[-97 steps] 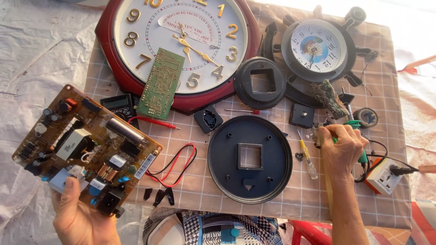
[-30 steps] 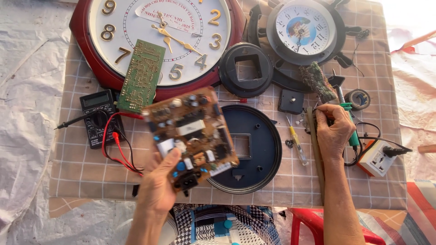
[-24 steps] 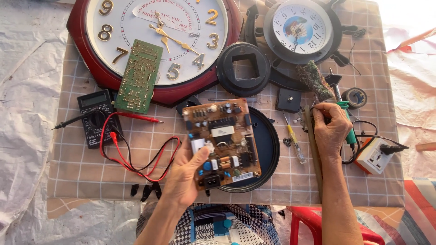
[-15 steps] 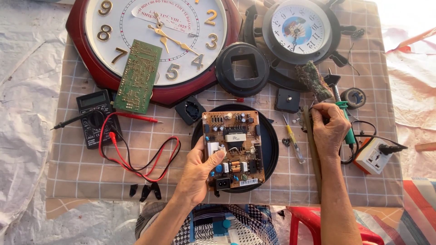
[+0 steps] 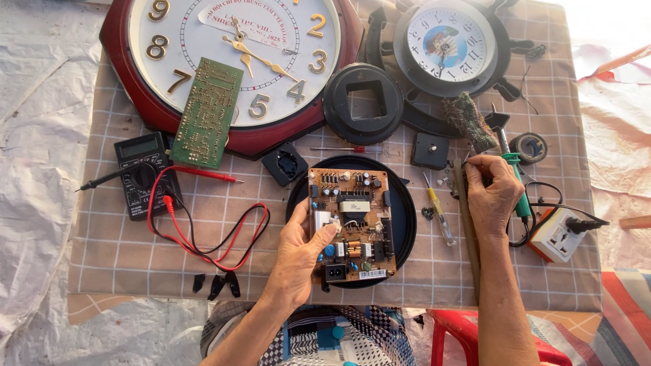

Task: The person works on a disassembled wall clock, using a plastic tool to clean the circuit board and a screwdriver to adjust components. They handle the clock's back casing and a multimeter while performing the repair.

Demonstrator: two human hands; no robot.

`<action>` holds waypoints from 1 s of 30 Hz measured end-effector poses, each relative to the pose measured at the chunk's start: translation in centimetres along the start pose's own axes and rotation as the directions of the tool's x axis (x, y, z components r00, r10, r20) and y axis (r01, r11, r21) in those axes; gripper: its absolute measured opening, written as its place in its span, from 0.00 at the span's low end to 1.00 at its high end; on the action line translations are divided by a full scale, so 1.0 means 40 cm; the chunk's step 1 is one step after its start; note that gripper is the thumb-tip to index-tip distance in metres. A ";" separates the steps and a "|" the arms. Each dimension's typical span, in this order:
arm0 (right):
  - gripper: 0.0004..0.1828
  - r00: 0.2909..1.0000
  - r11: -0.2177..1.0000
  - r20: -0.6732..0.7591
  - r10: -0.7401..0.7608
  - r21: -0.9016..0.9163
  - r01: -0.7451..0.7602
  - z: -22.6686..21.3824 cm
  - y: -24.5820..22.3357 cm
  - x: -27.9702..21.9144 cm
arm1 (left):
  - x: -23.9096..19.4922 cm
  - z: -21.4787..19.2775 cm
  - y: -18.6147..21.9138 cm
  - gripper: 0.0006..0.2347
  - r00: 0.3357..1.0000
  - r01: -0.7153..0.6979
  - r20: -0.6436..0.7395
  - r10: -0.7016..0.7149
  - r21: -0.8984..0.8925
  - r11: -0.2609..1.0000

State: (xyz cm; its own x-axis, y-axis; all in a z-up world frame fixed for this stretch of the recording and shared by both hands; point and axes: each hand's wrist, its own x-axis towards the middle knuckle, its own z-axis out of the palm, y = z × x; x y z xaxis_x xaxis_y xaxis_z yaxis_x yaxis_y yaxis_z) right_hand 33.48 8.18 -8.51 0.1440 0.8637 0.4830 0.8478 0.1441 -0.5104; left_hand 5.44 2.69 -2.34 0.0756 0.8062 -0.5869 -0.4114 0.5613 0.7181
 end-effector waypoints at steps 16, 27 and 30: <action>0.04 1.000 1.000 -0.001 -0.007 0.008 0.007 0.000 0.000 0.001 | -0.017 -0.005 0.016 0.22 0.999 0.016 0.049 -0.017 0.008 1.000; 0.04 1.000 1.000 -0.005 -0.011 0.014 0.011 -0.001 -0.003 0.000 | -0.030 -0.017 0.018 0.23 0.997 -0.022 0.068 0.021 0.013 1.000; 0.05 1.000 1.000 -0.007 -0.020 0.005 0.020 -0.004 -0.009 -0.001 | -0.028 -0.023 0.013 0.24 0.998 -0.033 0.059 0.030 0.053 0.998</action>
State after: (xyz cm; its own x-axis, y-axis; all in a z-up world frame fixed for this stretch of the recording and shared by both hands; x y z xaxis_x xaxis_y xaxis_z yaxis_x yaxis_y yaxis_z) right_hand 33.25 8.04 -8.23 0.1305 0.8571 0.4984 0.8480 0.1640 -0.5040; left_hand 4.33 1.92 -1.66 0.1164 0.8322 -0.5421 -0.3647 0.5435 0.7560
